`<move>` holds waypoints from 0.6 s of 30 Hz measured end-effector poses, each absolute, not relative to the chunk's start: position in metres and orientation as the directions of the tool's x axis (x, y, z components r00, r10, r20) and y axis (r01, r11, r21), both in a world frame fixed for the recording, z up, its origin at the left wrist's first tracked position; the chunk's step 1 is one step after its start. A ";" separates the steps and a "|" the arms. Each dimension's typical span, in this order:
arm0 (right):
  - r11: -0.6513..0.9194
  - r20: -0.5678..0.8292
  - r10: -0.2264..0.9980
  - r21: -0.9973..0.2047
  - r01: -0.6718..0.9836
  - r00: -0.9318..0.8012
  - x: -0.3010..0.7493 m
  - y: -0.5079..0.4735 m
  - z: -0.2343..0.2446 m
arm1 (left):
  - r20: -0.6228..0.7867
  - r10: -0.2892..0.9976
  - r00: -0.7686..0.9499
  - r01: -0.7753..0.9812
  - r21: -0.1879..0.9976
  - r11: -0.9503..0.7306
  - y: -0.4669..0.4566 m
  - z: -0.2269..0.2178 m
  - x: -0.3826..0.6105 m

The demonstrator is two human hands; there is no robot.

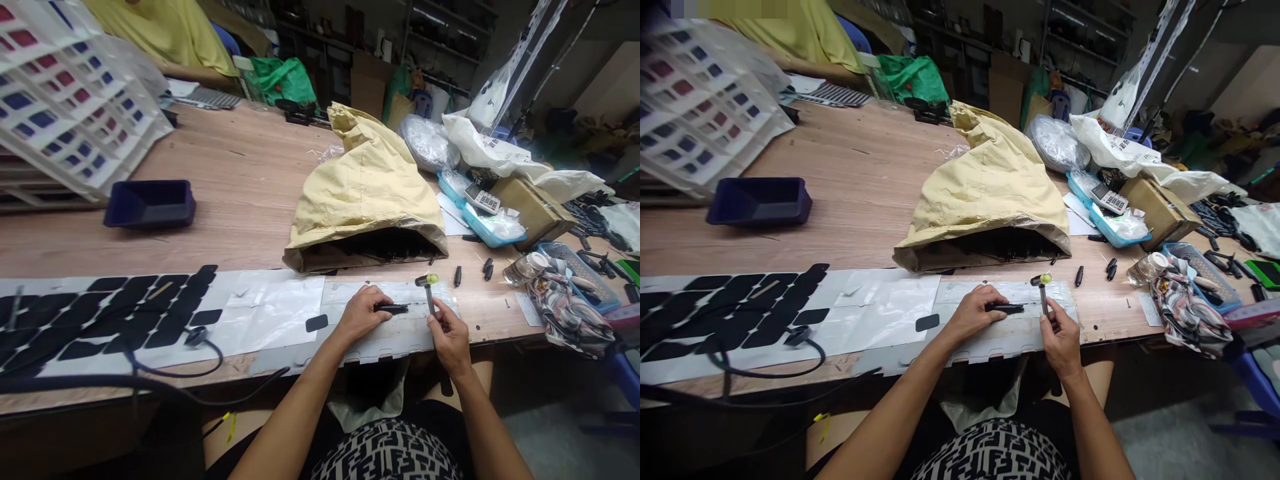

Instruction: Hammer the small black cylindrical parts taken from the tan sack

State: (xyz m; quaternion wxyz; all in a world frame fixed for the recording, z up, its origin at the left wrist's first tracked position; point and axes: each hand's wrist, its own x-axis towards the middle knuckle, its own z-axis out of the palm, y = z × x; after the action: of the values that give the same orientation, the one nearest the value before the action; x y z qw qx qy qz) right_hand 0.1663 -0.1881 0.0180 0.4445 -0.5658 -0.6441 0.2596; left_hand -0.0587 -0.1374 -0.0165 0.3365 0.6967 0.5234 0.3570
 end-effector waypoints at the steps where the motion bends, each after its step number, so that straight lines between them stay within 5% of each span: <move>1: 0.193 0.252 0.965 -0.868 0.457 0.072 0.169 -0.183 0.014 | 0.146 0.965 0.216 0.497 0.835 -0.237 -0.139 -0.014 -0.059; 8: 0.108 0.162 0.973 -0.950 0.294 0.167 0.175 -0.173 0.000 | 0.204 0.835 0.510 0.384 0.816 -0.433 -0.200 0.000 -0.070; 13: 0.078 0.123 0.981 -0.958 0.277 0.149 0.172 -0.176 0.003 | 0.089 0.842 0.533 0.529 0.741 -0.413 -0.238 0.000 -0.073; 18: 0.090 0.132 0.964 -0.979 0.183 0.232 0.169 -0.179 0.000 | 0.083 0.839 0.538 0.489 0.779 -0.391 -0.230 0.009 -0.068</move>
State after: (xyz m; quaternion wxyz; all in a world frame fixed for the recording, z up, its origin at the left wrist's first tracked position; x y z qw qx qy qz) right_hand 0.1693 -0.1789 -0.0002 0.5400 -0.5694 -0.5036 0.3613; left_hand -0.0682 -0.2302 0.0091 0.3627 0.7985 0.4158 0.2407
